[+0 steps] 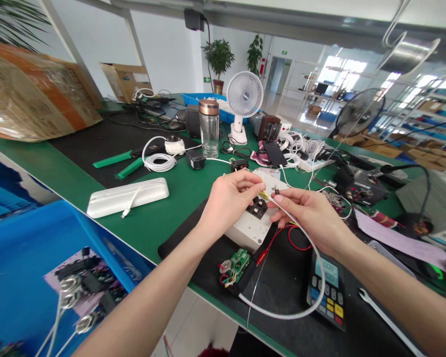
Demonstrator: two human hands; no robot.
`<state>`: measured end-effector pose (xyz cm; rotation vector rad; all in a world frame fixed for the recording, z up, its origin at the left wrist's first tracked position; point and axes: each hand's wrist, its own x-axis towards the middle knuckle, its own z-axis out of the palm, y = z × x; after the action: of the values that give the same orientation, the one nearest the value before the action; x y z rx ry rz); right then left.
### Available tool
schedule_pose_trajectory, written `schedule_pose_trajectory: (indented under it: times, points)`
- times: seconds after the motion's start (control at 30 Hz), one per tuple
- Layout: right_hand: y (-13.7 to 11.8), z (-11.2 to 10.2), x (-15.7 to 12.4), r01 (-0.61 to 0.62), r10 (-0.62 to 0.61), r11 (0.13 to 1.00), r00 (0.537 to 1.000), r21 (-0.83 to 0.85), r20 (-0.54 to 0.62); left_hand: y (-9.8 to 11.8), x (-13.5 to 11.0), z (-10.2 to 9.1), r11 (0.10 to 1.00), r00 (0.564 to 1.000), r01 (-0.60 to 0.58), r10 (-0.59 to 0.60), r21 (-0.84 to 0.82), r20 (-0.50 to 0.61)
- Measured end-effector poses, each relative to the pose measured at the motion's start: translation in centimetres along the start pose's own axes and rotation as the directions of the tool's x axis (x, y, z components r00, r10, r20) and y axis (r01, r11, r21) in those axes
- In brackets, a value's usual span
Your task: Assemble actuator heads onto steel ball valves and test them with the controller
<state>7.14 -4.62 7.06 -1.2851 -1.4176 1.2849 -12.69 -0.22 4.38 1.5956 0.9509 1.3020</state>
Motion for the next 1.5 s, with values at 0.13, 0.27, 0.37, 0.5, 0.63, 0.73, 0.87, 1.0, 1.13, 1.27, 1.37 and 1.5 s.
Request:
schedule_pose_trajectory:
  times: [0.13, 0.27, 0.37, 0.5, 0.63, 0.73, 0.87, 1.0, 1.13, 1.27, 1.37, 1.5]
  points:
    - [-0.1, -0.3, 0.1, 0.037, -0.042, 0.996, 0.998, -0.080, -0.057, 0.0, -0.1, -0.1, 0.996, 0.999, -0.038, 0.037, 0.080, 0.008]
    - [-0.3, -0.7, 0.4, 0.070, -0.089, 0.982, 0.991, -0.174, -0.103, 0.2, -0.3, -0.3, 0.985, 0.998, -0.066, 0.063, 0.162, 0.020]
    - [-0.1, -0.8, 0.8, 0.076, -0.105, 0.974, 0.986, -0.215, -0.126, 0.3, -0.3, -0.4, 0.978, 0.997, -0.075, 0.071, 0.195, 0.029]
    - [0.1, -0.9, 1.1, 0.086, -0.129, 0.962, 0.980, -0.260, -0.150, 0.3, -0.3, -0.4, 0.973, 0.996, -0.082, 0.075, 0.217, 0.042]
    - [0.1, -0.9, 1.1, 0.099, -0.144, 0.951, 0.980, -0.292, -0.138, 0.3, -0.4, -0.4, 0.969, 0.996, -0.085, 0.075, 0.234, 0.050]
    - [0.0, -0.9, 1.0, 0.106, -0.150, 0.947, 0.981, -0.303, -0.126, 0.3, -0.4, -0.4, 0.966, 0.996, -0.086, 0.075, 0.242, 0.057]
    - [-0.1, -0.8, 1.0, 0.109, -0.150, 0.946, 0.982, -0.306, -0.113, 0.1, -0.4, -0.5, 0.965, 0.995, -0.091, 0.078, 0.245, 0.063]
    - [-0.2, -0.6, 0.9, 0.099, -0.137, 0.953, 0.984, -0.287, -0.114, 0.0, -0.4, -0.5, 0.965, 0.994, -0.096, 0.082, 0.242, 0.068]
    - [0.5, -1.2, 0.2, 0.089, -0.145, 0.949, 0.975, -0.302, -0.170, 0.0, -0.4, -0.5, 0.966, 0.994, -0.105, 0.096, 0.235, 0.051]
    - [1.5, -2.5, -1.2, 0.047, -0.100, 0.942, 0.984, -0.333, -0.146, 0.2, -0.5, -0.6, 0.966, 0.991, -0.132, 0.129, 0.223, 0.028]
    - [1.6, -3.2, -2.2, -0.026, 0.089, 0.928, 0.984, -0.371, 0.154, 0.2, -0.5, -0.6, 0.969, 0.990, -0.141, 0.138, 0.203, 0.027]
    - [1.8, -2.7, -2.3, 0.061, 0.167, 0.888, 0.881, -0.456, 0.442, 0.2, -0.6, -0.6, 0.976, 0.992, -0.123, 0.116, 0.180, 0.048]
